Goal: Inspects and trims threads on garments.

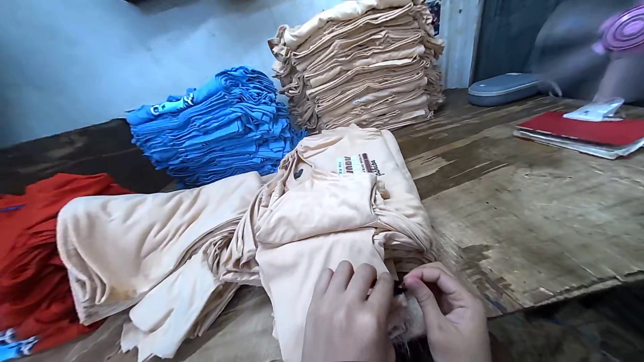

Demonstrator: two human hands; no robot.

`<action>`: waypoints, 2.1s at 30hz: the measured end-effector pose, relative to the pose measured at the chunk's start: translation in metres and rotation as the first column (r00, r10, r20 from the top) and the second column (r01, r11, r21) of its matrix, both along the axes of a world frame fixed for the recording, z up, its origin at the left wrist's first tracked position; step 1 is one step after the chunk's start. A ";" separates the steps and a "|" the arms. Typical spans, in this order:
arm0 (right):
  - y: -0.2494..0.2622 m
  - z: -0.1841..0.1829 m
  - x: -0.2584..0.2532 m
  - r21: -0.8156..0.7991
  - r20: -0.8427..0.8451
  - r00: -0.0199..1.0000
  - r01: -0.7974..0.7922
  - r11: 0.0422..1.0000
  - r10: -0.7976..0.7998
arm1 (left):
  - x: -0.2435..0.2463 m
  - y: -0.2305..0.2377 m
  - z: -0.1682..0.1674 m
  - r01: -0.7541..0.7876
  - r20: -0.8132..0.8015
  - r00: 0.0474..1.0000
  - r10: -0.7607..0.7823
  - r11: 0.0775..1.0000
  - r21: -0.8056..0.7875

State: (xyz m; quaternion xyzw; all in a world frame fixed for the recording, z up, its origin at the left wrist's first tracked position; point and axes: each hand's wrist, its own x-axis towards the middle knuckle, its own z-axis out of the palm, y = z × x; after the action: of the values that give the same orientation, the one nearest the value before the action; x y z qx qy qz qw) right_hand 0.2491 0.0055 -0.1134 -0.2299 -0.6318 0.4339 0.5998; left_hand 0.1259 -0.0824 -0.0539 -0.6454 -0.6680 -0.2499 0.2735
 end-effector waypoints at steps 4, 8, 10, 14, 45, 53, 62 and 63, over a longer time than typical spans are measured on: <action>0.004 -0.002 0.002 0.075 -0.008 0.999 0.055 0.996 -0.054 | -0.004 -0.007 -0.002 0.025 0.113 0.993 -0.028 0.999 0.031; 0.012 -0.009 0.017 0.077 0.168 0.955 0.236 0.969 -0.246 | -0.011 -0.019 -0.003 0.069 0.327 0.944 -0.045 0.996 -0.062; 0.010 -0.014 0.027 0.143 0.225 0.942 0.223 0.964 -0.251 | -0.012 -0.022 -0.016 0.128 0.437 0.897 -0.064 0.985 -0.117; -0.015 -0.011 0.015 0.230 0.190 0.981 0.001 0.973 -0.046 | -0.027 -0.024 -0.028 0.276 0.611 0.760 -0.219 0.961 0.000; -0.036 -0.018 0.024 0.146 -0.091 0.996 0.006 0.989 0.007 | -0.035 -0.027 -0.030 0.180 -0.116 0.982 -0.151 0.936 0.304; -0.038 -0.017 0.024 0.073 -0.117 0.990 -0.070 0.995 0.079 | -0.029 -0.025 -0.025 0.203 -0.143 0.975 -0.168 0.939 0.279; -0.024 -0.009 0.048 0.086 0.202 0.978 -0.072 0.994 0.053 | -0.030 -0.024 -0.030 0.162 -0.140 0.982 -0.129 0.951 0.264; -0.021 -0.003 0.058 0.105 0.436 0.900 -0.033 0.994 -0.016 | -0.030 -0.027 -0.032 0.138 -0.094 0.989 -0.117 0.955 0.264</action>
State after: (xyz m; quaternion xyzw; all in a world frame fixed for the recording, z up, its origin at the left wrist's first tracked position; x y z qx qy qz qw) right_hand 0.3070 -0.0158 -0.1166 -0.2851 -0.7737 0.3387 0.4533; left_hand 0.0964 -0.1091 -0.0855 -0.6530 -0.5736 -0.3304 0.3679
